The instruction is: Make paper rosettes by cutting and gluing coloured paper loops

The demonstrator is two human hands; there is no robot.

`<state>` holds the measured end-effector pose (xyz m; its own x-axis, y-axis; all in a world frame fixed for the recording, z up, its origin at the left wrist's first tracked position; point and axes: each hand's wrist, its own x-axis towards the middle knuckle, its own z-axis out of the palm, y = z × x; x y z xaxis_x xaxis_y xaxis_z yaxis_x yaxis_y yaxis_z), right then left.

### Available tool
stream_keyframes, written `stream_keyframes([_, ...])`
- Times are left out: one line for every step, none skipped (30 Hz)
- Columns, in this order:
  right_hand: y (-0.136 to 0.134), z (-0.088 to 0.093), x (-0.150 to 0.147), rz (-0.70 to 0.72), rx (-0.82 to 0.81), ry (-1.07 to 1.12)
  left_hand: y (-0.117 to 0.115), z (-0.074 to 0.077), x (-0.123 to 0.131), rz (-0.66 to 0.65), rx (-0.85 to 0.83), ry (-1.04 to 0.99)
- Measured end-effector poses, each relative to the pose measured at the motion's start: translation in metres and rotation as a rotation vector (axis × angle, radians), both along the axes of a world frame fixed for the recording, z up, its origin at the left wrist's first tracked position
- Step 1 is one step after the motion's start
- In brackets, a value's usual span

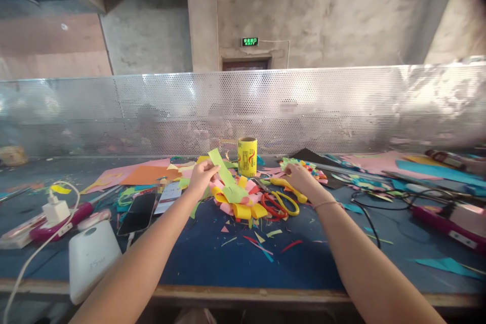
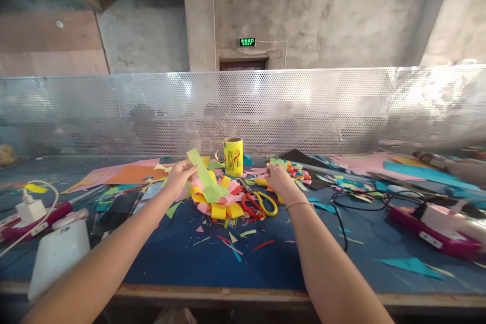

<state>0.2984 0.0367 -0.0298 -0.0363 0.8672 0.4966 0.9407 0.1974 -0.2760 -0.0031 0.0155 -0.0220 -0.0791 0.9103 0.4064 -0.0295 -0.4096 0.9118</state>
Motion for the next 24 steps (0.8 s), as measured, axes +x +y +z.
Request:
stream_keyframes([-0.001, 0.002, -0.007, 0.062, 0.019, 0.010, 0.001, -0.001, 0.000, -0.019, -0.003, 0.016])
stream_keyframes([-0.003, 0.004, -0.015, 0.162, 0.053, 0.028, 0.002, -0.002, 0.000, -0.036, -0.003, 0.034])
stream_keyframes([-0.005, 0.006, -0.023, 0.268, 0.092, 0.050, 0.003, -0.004, 0.000, -0.051, -0.003, 0.054])
stream_keyframes([-0.009, 0.007, -0.031, 0.362, 0.125, 0.065, 0.005, -0.005, 0.000, -0.062, -0.004, 0.075])
stream_keyframes([-0.013, 0.008, -0.039, 0.431, 0.154, 0.078, 0.006, -0.007, 0.000, -0.068, -0.007, 0.096])
stream_keyframes([-0.017, 0.008, -0.047, 0.475, 0.176, 0.086, 0.006, -0.008, 0.000, -0.074, -0.012, 0.117])
stream_keyframes([-0.022, 0.008, -0.053, 0.513, 0.190, 0.091, 0.006, -0.008, 0.001, -0.082, -0.014, 0.134])
stream_keyframes([-0.026, 0.008, -0.059, 0.549, 0.204, 0.093, 0.005, -0.009, 0.002, -0.097, -0.013, 0.146])
stream_keyframes([-0.031, 0.008, -0.064, 0.584, 0.218, 0.090, 0.003, -0.008, 0.004, -0.117, -0.009, 0.151])
stream_keyframes([-0.034, 0.008, -0.068, 0.617, 0.233, 0.083, 0.001, -0.007, 0.005, -0.142, -0.005, 0.149])
stream_keyframes([-0.037, 0.008, -0.071, 0.642, 0.249, 0.072, -0.001, -0.006, 0.007, -0.170, -0.004, 0.144])
stream_keyframes([-0.040, 0.008, -0.074, 0.658, 0.258, 0.059, -0.003, -0.005, 0.009, -0.197, -0.009, 0.139])
stream_keyframes([-0.042, 0.008, -0.077, 0.669, 0.258, 0.044, -0.006, -0.003, 0.011, -0.218, -0.018, 0.137])
stream_keyframes([-0.044, 0.008, -0.079, 0.679, 0.257, 0.033, -0.008, -0.001, 0.013, -0.233, -0.027, 0.140])
stream_keyframes([-0.046, 0.009, -0.080, 0.689, 0.256, 0.024, -0.010, 0.000, 0.014, -0.242, -0.034, 0.144])
stream_keyframes([-0.047, 0.009, -0.082, 0.697, 0.262, 0.016, -0.012, 0.001, 0.015, -0.246, -0.037, 0.147])
stream_keyframes([-0.048, 0.010, -0.083, 0.706, 0.275, 0.010, -0.013, 0.002, 0.016, -0.246, -0.037, 0.148])
stream_keyframes([-0.049, 0.010, -0.084, 0.715, 0.296, 0.004, -0.013, 0.003, 0.016, -0.247, -0.035, 0.147])
stream_keyframes([-0.049, 0.010, -0.085, 0.725, 0.319, -0.001, -0.014, 0.003, 0.016, -0.249, -0.034, 0.146])
stream_keyframes([-0.049, 0.010, -0.085, 0.736, 0.339, -0.003, -0.014, 0.004, 0.016, -0.251, -0.036, 0.146])
stream_keyframes([-0.049, 0.011, -0.086, 0.746, 0.355, -0.004, -0.014, 0.004, 0.016, -0.253, -0.039, 0.148])
stream_keyframes([-0.049, 0.010, -0.086, 0.756, 0.371, -0.003, -0.015, 0.005, 0.017, -0.258, -0.043, 0.154])
stream_keyframes([-0.050, 0.010, -0.087, 0.767, 0.386, -0.001, -0.016, 0.006, 0.017, -0.264, -0.048, 0.161])
stream_keyframes([-0.050, 0.010, -0.088, 0.777, 0.404, 0.001, -0.017, 0.007, 0.017, -0.272, -0.053, 0.167])
